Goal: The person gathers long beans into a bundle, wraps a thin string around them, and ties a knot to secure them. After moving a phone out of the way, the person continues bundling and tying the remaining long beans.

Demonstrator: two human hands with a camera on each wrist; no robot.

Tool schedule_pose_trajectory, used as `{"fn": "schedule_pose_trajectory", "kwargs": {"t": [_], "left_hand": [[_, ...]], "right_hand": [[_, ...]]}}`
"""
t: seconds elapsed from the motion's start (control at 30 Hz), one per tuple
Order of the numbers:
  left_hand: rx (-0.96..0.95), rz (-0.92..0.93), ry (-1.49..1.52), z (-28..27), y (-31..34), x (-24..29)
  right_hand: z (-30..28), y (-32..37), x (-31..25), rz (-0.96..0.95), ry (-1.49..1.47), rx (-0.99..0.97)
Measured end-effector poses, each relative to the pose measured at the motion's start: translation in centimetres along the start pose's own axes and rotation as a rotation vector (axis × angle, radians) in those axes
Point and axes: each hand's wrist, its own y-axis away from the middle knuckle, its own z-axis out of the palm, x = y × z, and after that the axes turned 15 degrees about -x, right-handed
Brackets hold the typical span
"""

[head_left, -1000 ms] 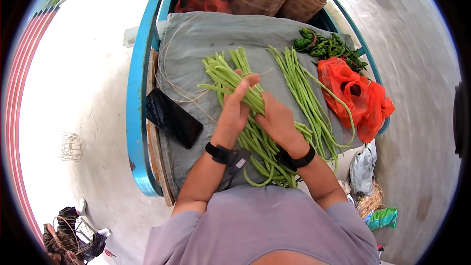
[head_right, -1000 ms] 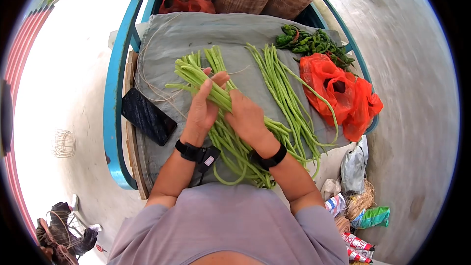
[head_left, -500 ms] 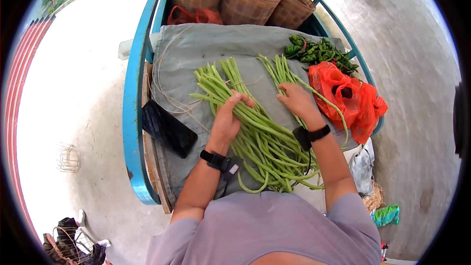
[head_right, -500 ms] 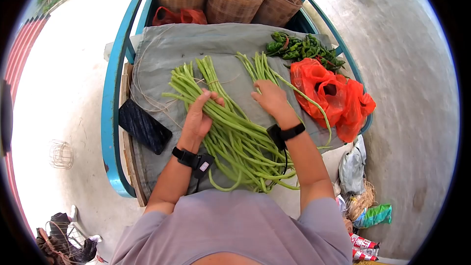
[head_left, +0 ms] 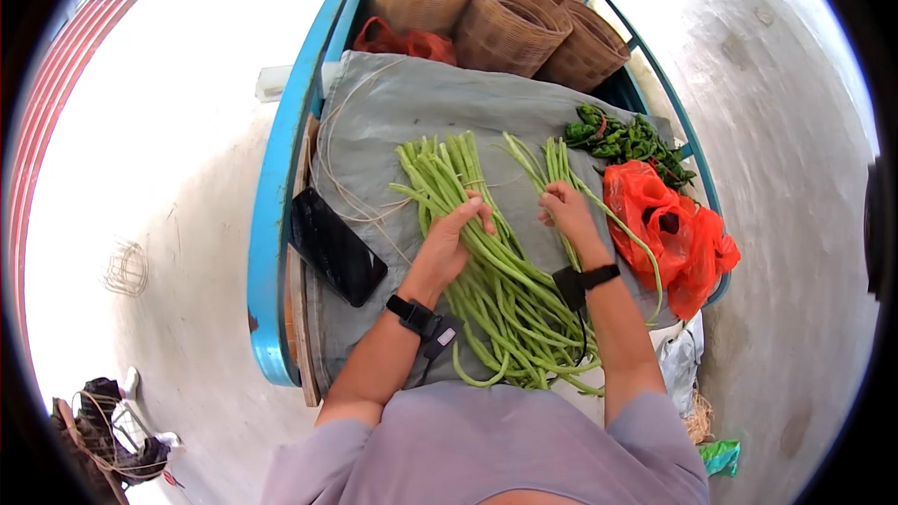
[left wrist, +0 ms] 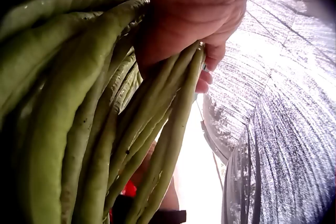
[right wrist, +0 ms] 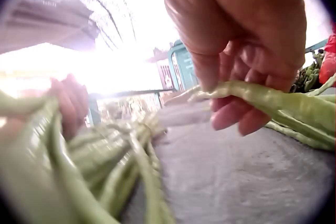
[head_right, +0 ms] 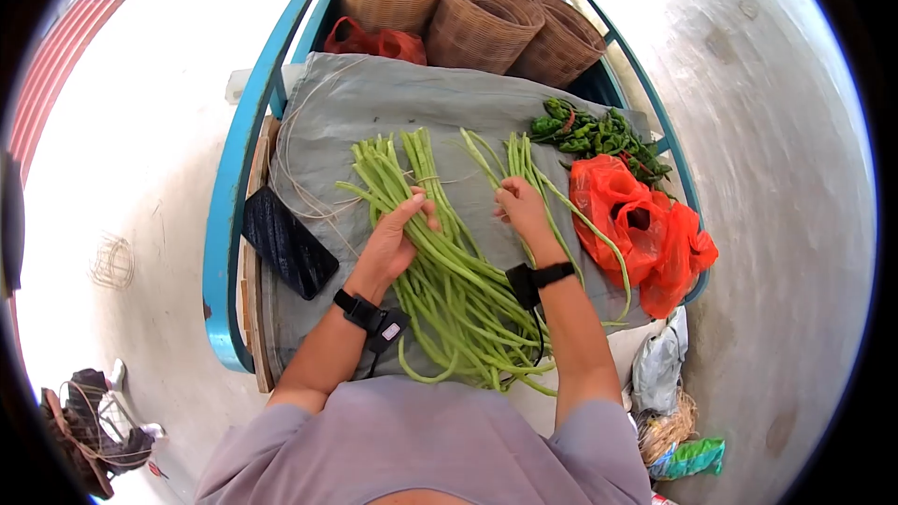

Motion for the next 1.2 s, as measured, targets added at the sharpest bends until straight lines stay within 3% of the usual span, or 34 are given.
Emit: {"fn": "schedule_pose_trajectory", "kwargs": {"t": [0.03, 0.23, 0.47, 0.57, 0.67, 0.77, 0.97, 1.1, 1.2], "left_hand": [[0.018, 0.001, 0.009, 0.1, 0.0, 0.0], [0.013, -0.034, 0.056, 0.2, 0.1, 0.2], [-0.072, -0.089, 0.08, -1.1, 0.0, -0.1], [0.001, -0.018, 0.068, -0.8, -0.1, -0.4], [0.013, -0.02, 0.087, -1.0, -0.2, -0.4], [0.021, -0.024, 0.094, -1.1, -0.3, -0.5], [-0.022, 0.0, 0.071, -0.4, 0.0, 0.0], [-0.061, -0.058, 0.106, -0.9, -0.1, 0.1], [-0.05, -0.07, 0.116, -0.3, -0.1, 0.3]], "right_hand": [[0.3, 1.1, -1.1, -0.026, -0.275, -0.056], [4.3, 6.1, -5.3, -0.224, -0.318, -0.116], [7.6, 7.1, -5.1, -0.221, -0.191, -0.1], [7.7, 7.2, -5.3, -0.199, -0.18, -0.086], [7.9, 7.3, -5.4, -0.395, 0.059, 0.017], [8.0, 7.2, -5.9, -0.473, 0.262, 0.162], [9.7, 8.0, -8.3, -0.344, 0.29, 0.151], [7.8, 8.5, -8.9, -0.454, 0.303, 0.017], [6.8, 10.3, -14.9, -0.474, 0.344, 0.045]]}}
